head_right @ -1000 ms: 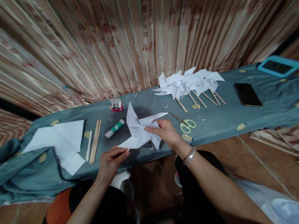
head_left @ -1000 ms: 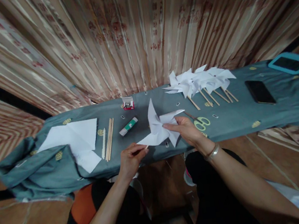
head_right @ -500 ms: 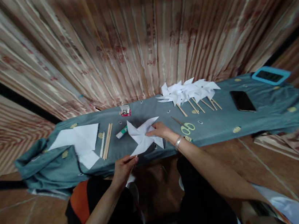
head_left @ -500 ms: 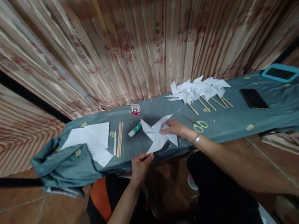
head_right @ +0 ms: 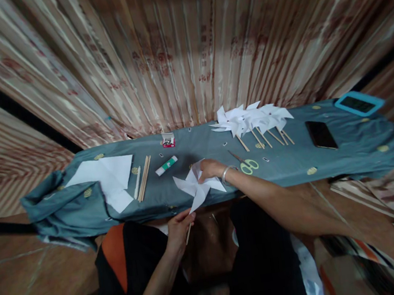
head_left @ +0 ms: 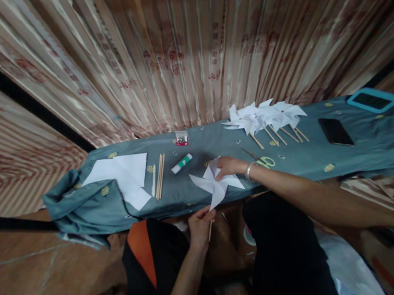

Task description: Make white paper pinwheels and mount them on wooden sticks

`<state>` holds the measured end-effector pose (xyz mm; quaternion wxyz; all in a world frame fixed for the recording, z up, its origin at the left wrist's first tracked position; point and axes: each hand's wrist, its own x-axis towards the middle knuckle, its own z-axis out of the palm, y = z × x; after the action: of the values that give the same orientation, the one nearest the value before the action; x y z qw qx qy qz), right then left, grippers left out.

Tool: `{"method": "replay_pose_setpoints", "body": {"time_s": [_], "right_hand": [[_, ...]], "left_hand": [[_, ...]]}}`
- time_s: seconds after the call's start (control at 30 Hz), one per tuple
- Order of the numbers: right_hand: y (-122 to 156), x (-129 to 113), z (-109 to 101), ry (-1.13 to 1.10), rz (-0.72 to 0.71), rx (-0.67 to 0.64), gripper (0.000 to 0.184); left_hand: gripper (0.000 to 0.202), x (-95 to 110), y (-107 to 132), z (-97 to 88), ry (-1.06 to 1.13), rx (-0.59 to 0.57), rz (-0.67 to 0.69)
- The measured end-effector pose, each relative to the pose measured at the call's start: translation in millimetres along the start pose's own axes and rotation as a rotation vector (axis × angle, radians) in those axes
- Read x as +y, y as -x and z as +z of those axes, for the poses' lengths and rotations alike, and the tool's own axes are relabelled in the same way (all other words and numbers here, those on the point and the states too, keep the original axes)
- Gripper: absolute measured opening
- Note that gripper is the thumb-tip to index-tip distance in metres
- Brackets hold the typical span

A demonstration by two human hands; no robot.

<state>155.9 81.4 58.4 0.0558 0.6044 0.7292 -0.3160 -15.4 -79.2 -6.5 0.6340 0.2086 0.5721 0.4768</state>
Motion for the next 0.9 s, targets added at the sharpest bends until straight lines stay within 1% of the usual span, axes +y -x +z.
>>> {"method": "replay_pose_setpoints", "body": {"time_s": [0.23, 0.4, 0.67, 0.9], "right_hand": [[3.1, -6.8, -4.0, 0.145, -0.016, -0.037, 0.023], [7.1, -12.2, -8.0, 0.203, -0.013, -0.073, 0.027], [-2.2, -20.6, -12.9, 0.305, 0.01, -0.177, 0.048], [-10.3, -29.0, -15.2, 0.365, 0.062, -0.24, 0.062]], "left_hand": [[0.035, -8.0, -3.0, -0.4, 0.068, 0.01, -0.039], [0.037, -8.3, -2.6, 0.7, 0.083, 0.006, -0.05], [0.043, -4.9, -0.2, 4.2, 0.127, 0.018, -0.101], [0.043, -3.4, 2.2, 6.3, 0.142, -0.011, -0.149]]}}
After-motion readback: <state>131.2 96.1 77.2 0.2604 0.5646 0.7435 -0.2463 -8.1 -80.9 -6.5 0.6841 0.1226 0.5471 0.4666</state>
